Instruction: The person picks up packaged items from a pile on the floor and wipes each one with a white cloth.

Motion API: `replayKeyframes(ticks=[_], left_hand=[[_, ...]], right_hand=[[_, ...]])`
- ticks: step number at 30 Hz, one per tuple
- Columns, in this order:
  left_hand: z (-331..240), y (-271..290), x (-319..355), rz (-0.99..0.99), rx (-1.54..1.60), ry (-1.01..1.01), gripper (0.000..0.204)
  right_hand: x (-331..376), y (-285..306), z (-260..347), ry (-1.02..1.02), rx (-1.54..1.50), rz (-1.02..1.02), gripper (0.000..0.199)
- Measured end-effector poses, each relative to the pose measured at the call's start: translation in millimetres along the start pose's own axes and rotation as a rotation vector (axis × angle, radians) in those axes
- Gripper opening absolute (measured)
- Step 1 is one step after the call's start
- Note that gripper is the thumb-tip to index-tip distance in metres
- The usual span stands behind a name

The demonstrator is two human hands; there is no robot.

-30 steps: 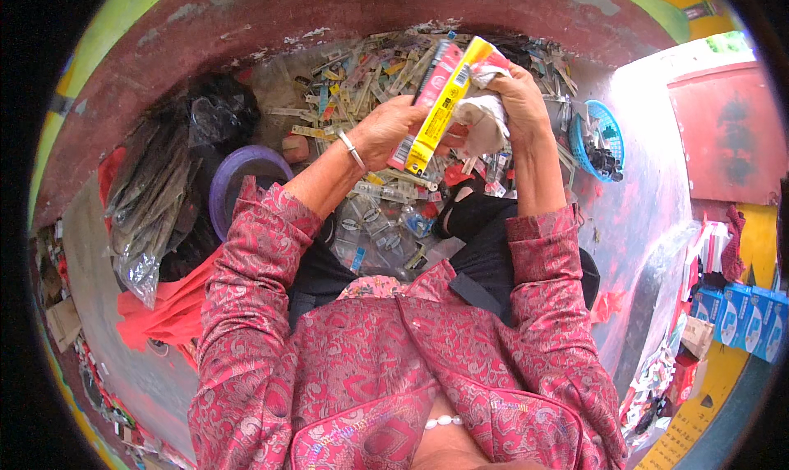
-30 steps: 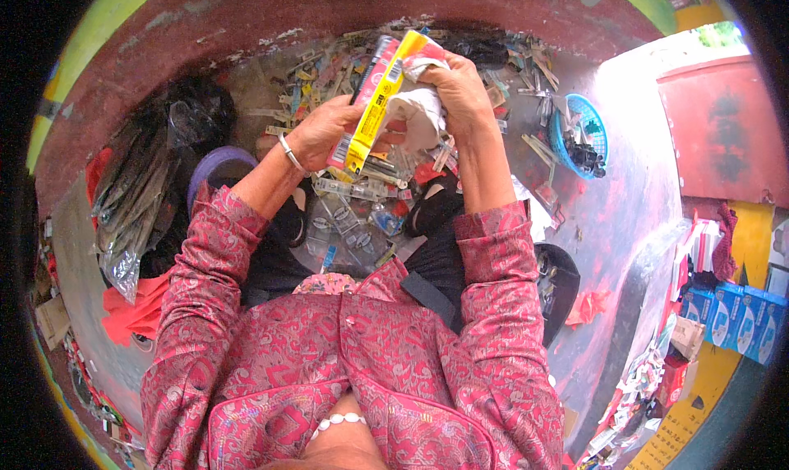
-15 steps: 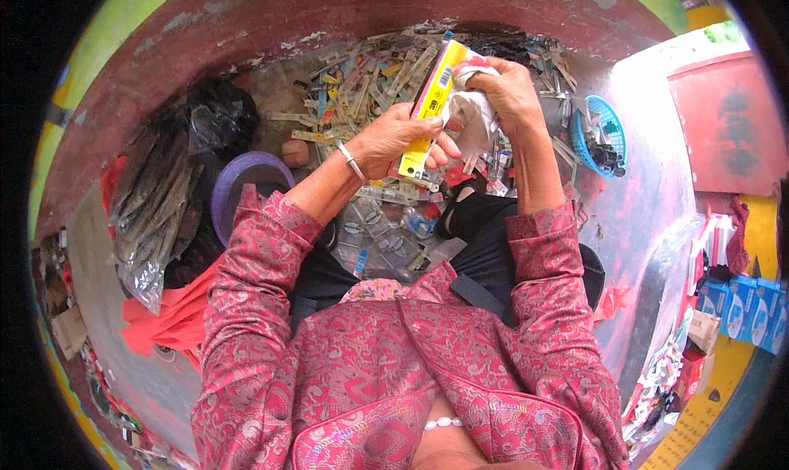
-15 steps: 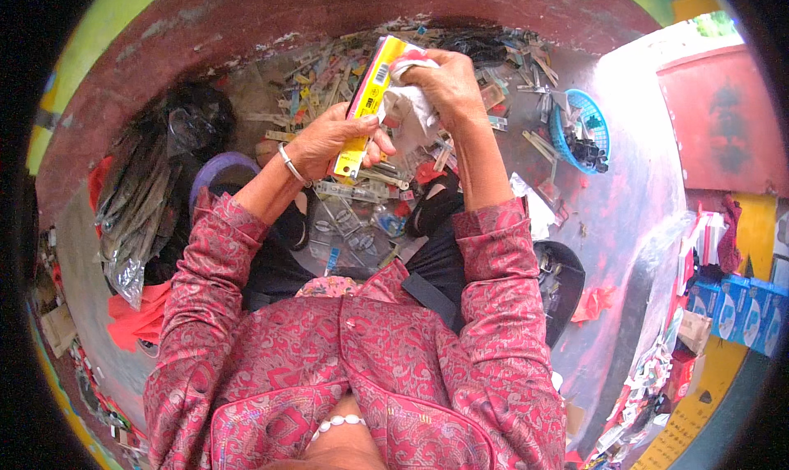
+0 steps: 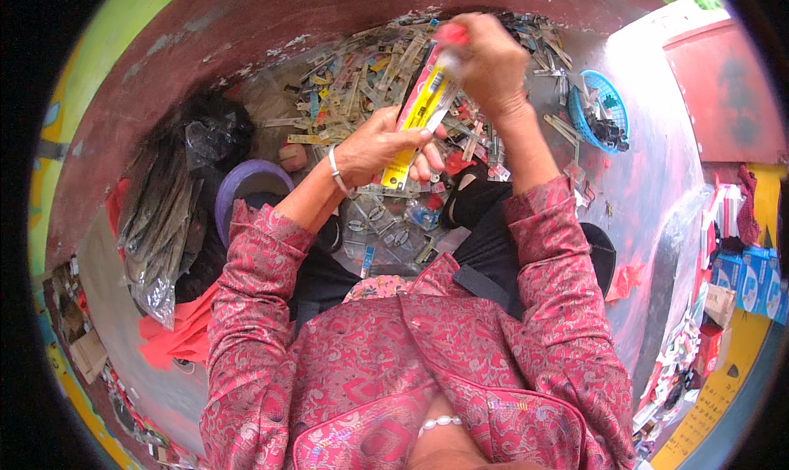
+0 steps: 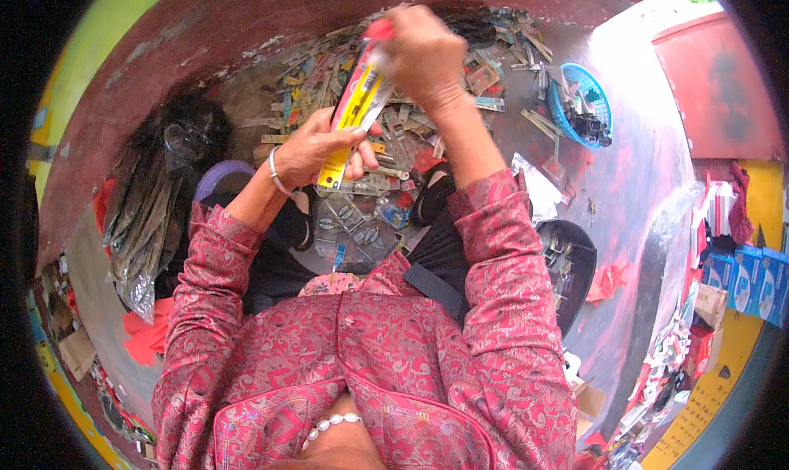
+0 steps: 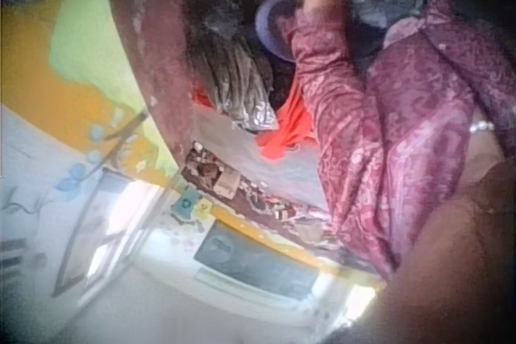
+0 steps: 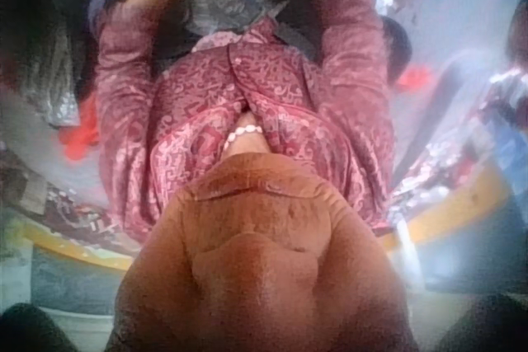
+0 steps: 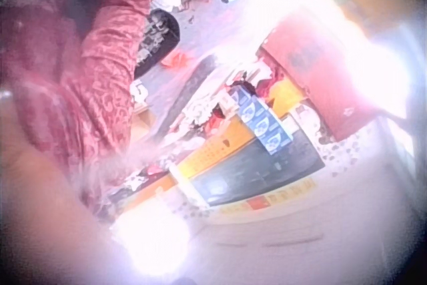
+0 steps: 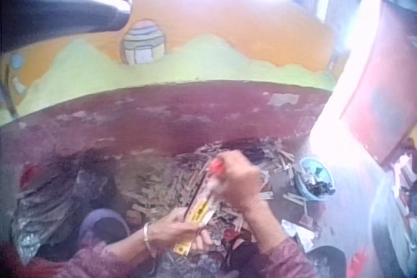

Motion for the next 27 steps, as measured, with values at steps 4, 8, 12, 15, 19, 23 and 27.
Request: replayKeyframes(ticks=[4, 8, 12, 15, 19, 23, 27], left_hand=[[-7, 5, 2, -0.004, 0.120, -0.048, 0.033], [-13, 6, -1, 0.044, 0.276, -0.075, 0.036], [-12, -1, 3, 0.120, 0.406, -0.074, 0.035], [-9, -4, 6, 0.181, 0.486, -0.038, 0.034], [1, -5, 3, 0.288, 0.565, 0.018, 0.040], [-2, -5, -3, 0.345, 0.562, 0.034, 0.053], [-6, 2, -7, 0.235, 0.207, -0.031, 0.054]], right_hand=[[13, 7, -84, -0.551, -0.074, -0.009, 0.023], [34, -20, -63, -1.039, -1.633, 0.502, 0.031], [21, -24, -7, -0.850, -1.738, 0.523, 0.051], [15, -20, -5, -0.745, -1.640, 0.498, 0.054], [15, -24, -18, -0.686, -1.363, 0.488, 0.022], [13, -16, -25, -0.661, -1.247, 0.398, 0.014], [19, -8, -32, -0.934, -1.217, 0.459, 0.015]])
Point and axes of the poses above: each hand's wrist, its own x-axis away from the middle knuckle, its own y-axis out of the back of the hand, z = x × y, the point moved 5 cm from there along -x, towards the middle knuckle, and after that the axes turned 4 degrees about x, right-handed, at the moved point
